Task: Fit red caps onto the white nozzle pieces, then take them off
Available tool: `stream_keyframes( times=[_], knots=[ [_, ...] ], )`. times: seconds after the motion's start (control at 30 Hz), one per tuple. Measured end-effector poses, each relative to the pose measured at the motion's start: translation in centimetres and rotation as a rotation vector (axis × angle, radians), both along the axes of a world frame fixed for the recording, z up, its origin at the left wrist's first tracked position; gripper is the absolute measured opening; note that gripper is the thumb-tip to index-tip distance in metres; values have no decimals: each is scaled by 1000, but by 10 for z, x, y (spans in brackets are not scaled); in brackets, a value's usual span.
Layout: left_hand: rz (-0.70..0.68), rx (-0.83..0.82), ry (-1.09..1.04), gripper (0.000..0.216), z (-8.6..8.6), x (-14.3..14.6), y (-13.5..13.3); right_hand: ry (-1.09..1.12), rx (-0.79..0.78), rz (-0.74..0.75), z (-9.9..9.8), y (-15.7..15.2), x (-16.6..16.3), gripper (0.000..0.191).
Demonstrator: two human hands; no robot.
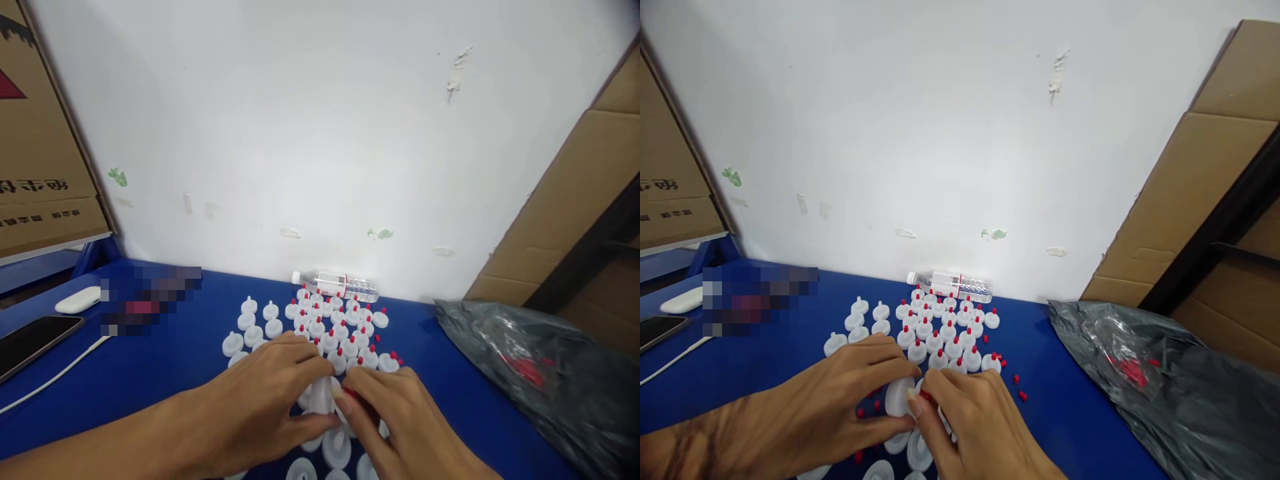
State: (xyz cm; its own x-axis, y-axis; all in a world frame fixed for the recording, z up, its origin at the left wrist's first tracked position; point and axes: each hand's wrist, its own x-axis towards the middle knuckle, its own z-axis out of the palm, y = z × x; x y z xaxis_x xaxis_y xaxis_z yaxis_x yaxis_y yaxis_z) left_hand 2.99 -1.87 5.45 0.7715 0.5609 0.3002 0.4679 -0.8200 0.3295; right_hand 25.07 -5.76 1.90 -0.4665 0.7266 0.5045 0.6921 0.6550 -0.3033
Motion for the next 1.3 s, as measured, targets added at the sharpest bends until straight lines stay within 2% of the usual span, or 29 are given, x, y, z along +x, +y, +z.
stream_keyframes(
  times=[0.17,0.23,0.3,0.37,0.4,0.47,0.53,0.63,0.73,0.83,1.0,1.1,1.2,1.3],
  knots=[
    [2,46,12,12,1,2,-1,-20,-94,14,10,-2,-1,39],
    [11,2,3,15,5,0,-4,13,-128,64,17,-1,-1,40],
    [54,-115,-22,19,13,-5,-5,94,-96,71,28,2,7,42],
    [134,-245,-62,32,23,-10,-4,175,-42,-15,39,8,26,48],
    [173,-284,-78,38,28,-13,-2,202,-15,-124,44,13,39,50],
    [219,-267,-89,40,36,-16,4,194,51,-293,48,24,66,51],
    [242,-174,-90,36,40,-17,12,54,8,-435,44,35,88,51],
    [280,-94,-84,34,38,-18,25,-231,-57,-507,26,49,102,37],
    [284,-87,-31,34,31,-21,37,-359,-108,-454,11,54,101,24],
    [303,-90,38,36,19,-27,49,-374,-117,-435,9,54,99,19],
    [312,-122,37,26,3,-35,63,-263,61,-436,16,48,85,21],
    [357,-120,30,18,0,-35,67,-222,127,-289,13,41,64,22],
    [420,-143,37,14,-1,-33,68,-238,104,-121,6,37,43,23],
    [430,-186,48,12,-3,-30,69,-291,57,-85,1,36,34,21]
  ],
)
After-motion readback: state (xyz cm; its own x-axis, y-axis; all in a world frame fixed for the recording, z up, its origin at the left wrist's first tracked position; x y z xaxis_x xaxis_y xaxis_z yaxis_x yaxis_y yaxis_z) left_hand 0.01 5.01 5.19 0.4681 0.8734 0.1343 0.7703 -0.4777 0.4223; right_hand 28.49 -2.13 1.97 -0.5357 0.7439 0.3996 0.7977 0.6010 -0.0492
